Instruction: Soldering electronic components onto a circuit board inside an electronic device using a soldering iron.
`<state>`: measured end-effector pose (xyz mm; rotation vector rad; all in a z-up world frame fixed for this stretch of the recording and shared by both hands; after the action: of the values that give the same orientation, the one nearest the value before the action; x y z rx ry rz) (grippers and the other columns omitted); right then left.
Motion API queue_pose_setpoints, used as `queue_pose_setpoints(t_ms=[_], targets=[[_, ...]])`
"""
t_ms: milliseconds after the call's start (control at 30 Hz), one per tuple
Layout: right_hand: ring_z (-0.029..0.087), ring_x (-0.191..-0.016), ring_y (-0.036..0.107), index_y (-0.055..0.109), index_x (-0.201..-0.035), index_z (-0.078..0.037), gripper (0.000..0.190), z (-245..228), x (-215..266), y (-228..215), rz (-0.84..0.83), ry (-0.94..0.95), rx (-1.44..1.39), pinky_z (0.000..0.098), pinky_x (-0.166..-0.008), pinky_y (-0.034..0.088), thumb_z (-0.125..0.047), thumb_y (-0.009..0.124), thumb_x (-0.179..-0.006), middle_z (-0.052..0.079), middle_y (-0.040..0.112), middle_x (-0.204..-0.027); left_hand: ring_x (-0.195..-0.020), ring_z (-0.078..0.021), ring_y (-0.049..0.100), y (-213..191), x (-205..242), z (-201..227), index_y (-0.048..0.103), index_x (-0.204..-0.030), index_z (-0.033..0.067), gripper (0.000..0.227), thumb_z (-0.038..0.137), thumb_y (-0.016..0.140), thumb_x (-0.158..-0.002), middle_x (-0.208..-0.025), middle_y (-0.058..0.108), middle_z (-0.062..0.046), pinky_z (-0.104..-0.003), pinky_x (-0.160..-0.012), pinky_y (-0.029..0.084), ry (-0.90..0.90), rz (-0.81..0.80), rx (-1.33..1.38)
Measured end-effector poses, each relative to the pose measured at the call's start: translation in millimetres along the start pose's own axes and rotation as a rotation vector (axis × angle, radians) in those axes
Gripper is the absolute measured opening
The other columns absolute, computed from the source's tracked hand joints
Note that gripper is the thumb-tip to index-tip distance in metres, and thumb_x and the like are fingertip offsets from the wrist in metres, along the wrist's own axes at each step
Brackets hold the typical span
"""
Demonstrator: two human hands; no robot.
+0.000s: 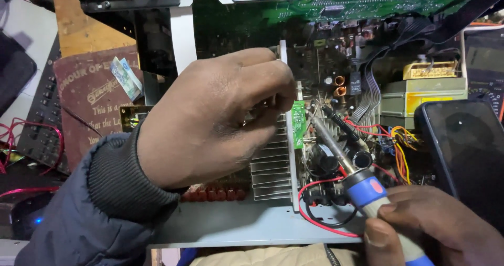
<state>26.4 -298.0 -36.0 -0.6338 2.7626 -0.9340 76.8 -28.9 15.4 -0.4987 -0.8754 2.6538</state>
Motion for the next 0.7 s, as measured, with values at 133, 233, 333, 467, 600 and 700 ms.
queue_pose_setpoints(t_ms=[133, 233, 333, 467, 600, 700], targets=[[0.018, -0.089, 0.079, 0.078, -0.088, -0.006, 0.01, -15.7, -2.5, -1.3, 0.134, 0.201, 0.106, 0.0297, -0.097, 0.059, -0.014, 0.079, -0.083, 0.011, 0.081, -0.092, -0.07, -0.0264, 0.053, 0.2, -1.2, 1.7, 0.056, -0.094, 0.0049, 0.015, -0.008, 0.057, -0.087, -0.083, 0.054, -0.008, -0.04, -0.061, 0.038, 0.008, 0.008, -0.027], [0.018, -0.097, 0.082, 0.08, -0.096, -0.009, 0.016, 7.1, 1.8, -2.6, 0.062, 0.09, 0.089, 0.0331, -0.106, 0.06, -0.014, 0.082, -0.081, 0.007, 0.083, -0.097, -0.068, -0.0248, 0.051, 1.1, -1.4, 0.4, 0.056, -0.092, 0.0069, 0.015, -0.007, 0.058, -0.088, -0.081, 0.052, -0.006, -0.039, -0.06, 0.039, -0.01, -0.003, -0.01], [0.019, -0.098, 0.082, 0.079, -0.096, -0.008, 0.015, 3.8, 3.3, -2.7, 0.104, 0.112, 0.077, 0.0334, -0.107, 0.061, -0.013, 0.081, -0.082, 0.008, 0.082, -0.096, -0.068, -0.0225, 0.049, 2.1, -0.9, -0.3, 0.055, -0.093, 0.0073, 0.017, -0.008, 0.058, -0.088, -0.081, 0.052, -0.005, -0.037, -0.06, 0.038, -0.003, -0.001, -0.018], [0.02, -0.099, 0.079, 0.076, -0.097, -0.005, 0.013, -18.1, -6.9, -0.4, 0.121, 0.115, 0.072, 0.0389, -0.117, 0.06, -0.011, 0.076, -0.085, 0.013, 0.08, -0.1, -0.067, -0.0241, 0.051, 5.1, -1.4, -1.7, 0.056, -0.092, 0.0072, 0.014, -0.007, 0.058, -0.09, -0.081, 0.053, -0.006, -0.039, -0.059, 0.039, -0.018, -0.021, -0.031], [0.021, -0.094, 0.08, 0.076, -0.097, -0.004, 0.015, -27.8, -12.6, 0.5, 0.108, 0.095, 0.11, 0.0418, -0.116, 0.063, -0.01, 0.078, -0.083, 0.013, 0.08, -0.096, -0.065, -0.0232, 0.048, 7.6, -0.8, -2.7, 0.053, -0.089, 0.0074, 0.015, -0.006, 0.058, -0.09, -0.079, 0.05, -0.005, -0.038, -0.058, 0.037, -0.024, -0.024, -0.019], [0.02, -0.095, 0.08, 0.076, -0.098, -0.003, 0.015, -37.5, -14.9, 0.6, 0.125, 0.108, 0.133, 0.0394, -0.113, 0.062, -0.011, 0.078, -0.085, 0.013, 0.08, -0.096, -0.063, -0.0229, 0.047, 8.0, -1.3, -2.8, 0.055, -0.089, 0.0072, 0.014, -0.006, 0.059, -0.092, -0.079, 0.05, -0.005, -0.038, -0.057, 0.037, -0.029, -0.021, -0.019]])
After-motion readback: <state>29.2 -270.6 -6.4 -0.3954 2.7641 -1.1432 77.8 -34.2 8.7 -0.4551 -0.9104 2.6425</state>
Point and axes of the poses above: each hand's wrist, its own x-axis away from the middle knuckle, its own y-axis out of the palm, z = x × y, the point moved 9 cm from there along -x, towards the middle knuckle
